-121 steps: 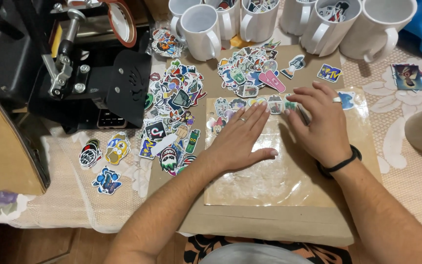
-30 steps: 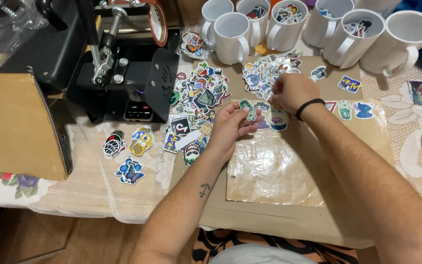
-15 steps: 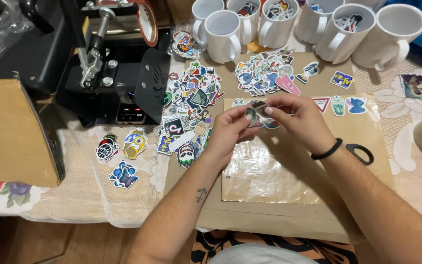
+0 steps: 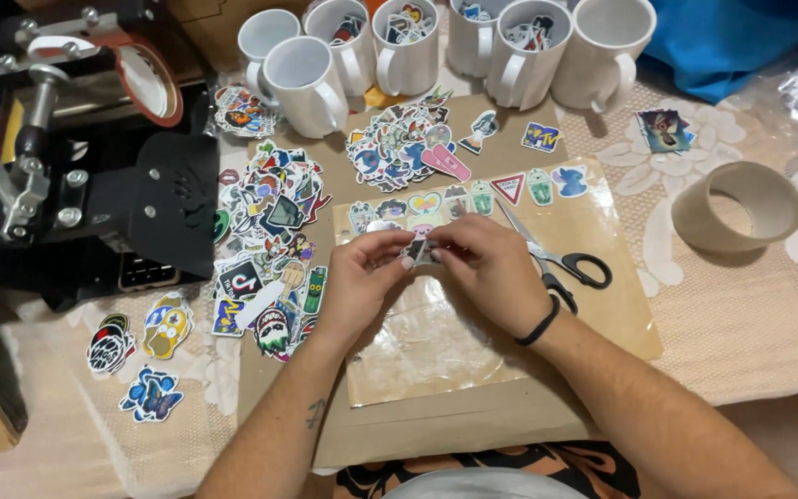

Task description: The person organizes a large collection of colorful stickers on a table. They pick up individual stickers, peel off backing paper, and arrange them in rows on a clear plastic sheet. The person also uses scissors to trim the edges of some stickers and places others into white mugs.

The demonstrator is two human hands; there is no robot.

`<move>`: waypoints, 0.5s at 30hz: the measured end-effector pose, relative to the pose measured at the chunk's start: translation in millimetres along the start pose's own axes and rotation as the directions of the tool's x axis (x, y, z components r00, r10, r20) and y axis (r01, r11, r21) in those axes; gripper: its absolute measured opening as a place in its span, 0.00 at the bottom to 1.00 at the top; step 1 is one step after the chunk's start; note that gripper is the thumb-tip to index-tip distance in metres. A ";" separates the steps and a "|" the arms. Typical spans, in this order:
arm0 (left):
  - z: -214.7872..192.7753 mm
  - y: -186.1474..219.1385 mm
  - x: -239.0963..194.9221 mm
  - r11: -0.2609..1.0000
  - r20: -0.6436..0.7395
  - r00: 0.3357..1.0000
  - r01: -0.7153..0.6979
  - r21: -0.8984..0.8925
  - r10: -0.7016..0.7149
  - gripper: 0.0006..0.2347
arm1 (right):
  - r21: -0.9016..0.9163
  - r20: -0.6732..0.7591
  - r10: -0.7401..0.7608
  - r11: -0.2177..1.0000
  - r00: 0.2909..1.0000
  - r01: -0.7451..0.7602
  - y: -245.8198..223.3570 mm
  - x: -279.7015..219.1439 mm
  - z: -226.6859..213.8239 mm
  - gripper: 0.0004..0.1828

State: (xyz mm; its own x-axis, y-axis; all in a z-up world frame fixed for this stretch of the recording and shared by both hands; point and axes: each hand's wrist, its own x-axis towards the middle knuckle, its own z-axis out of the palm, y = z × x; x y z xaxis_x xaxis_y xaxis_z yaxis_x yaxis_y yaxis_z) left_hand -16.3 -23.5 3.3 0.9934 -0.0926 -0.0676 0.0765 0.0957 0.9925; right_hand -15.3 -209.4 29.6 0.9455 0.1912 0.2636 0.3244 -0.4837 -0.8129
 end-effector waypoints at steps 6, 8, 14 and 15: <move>4.3 -2.5 -6.5 0.997 0.028 0.998 0.052 -0.053 -0.050 0.14 | -0.023 0.074 0.044 0.999 0.996 -0.042 1.6 -6.6 -1.4 0.12; 6.5 -5.5 -6.5 0.997 0.050 0.997 0.053 -0.054 -0.050 0.15 | -0.013 0.115 0.099 0.995 0.988 -0.098 -8.0 -7.5 -7.9 0.11; 4.0 -1.5 -6.8 0.988 0.110 0.993 -0.061 0.142 0.046 0.15 | -0.017 -0.061 0.231 0.972 0.971 -0.233 30.1 -7.2 -71.5 0.12; 4.6 -1.4 -7.7 0.988 0.111 0.993 -0.060 0.141 0.044 0.15 | -0.018 -0.061 0.233 0.972 0.971 -0.235 47.9 -12.8 -86.1 0.12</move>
State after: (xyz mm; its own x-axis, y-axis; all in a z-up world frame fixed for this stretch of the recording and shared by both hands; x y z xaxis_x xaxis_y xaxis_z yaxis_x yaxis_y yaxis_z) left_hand -24.4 -27.4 3.0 0.9803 -0.1974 -0.0121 0.0044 -0.0396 0.9992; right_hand -9.5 -308.6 32.0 0.9950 0.0207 0.0979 0.0939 -0.5301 -0.8427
